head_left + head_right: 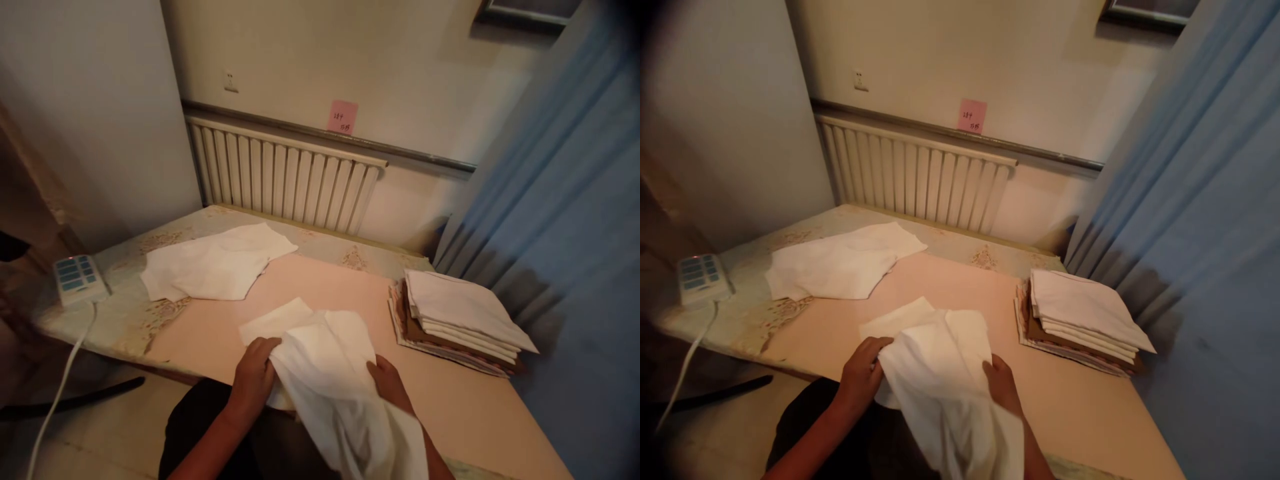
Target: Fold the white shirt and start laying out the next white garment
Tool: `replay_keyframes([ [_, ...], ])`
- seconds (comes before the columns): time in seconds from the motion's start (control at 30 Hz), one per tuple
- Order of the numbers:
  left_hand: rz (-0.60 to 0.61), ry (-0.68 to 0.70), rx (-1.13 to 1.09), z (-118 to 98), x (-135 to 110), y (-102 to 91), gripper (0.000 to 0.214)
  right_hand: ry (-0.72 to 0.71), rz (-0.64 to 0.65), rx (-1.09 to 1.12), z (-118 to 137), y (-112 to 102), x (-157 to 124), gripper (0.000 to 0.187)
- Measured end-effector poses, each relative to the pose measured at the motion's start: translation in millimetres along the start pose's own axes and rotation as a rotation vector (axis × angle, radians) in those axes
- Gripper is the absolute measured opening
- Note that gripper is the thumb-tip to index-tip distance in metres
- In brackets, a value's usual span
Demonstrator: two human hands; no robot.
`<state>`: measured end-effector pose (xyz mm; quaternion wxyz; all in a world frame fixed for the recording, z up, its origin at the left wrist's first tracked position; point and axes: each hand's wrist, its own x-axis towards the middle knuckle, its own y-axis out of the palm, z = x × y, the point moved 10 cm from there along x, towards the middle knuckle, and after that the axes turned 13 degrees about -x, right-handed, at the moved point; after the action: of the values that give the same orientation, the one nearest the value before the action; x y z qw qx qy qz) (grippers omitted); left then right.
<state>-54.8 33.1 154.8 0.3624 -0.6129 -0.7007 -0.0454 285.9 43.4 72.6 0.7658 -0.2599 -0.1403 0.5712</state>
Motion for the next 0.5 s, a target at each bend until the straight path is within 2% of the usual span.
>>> replay_keyframes([
  [0.13, 0.0, -0.057, -0.068, -15, 12, -31.8, 0.023, -0.004, 0.01, 0.169, 14, -14, 27, 0.029],
  [0.27, -0.103, -0.297, -0.234, -6, 12, -55.5, 0.016, 0.017, -0.057, 0.348, 29, -52, 41, 0.043],
  [0.4, -0.213, -0.542, -0.547, 17, 0, -50.7, 0.012, 0.036, -0.239, 0.664, 47, -110, 29, 0.045],
  [0.5, -0.205, -0.697, -0.84, 24, -9, -30.1, 0.014, -0.044, -0.346, 0.676, 77, -158, 2, 0.044],
])
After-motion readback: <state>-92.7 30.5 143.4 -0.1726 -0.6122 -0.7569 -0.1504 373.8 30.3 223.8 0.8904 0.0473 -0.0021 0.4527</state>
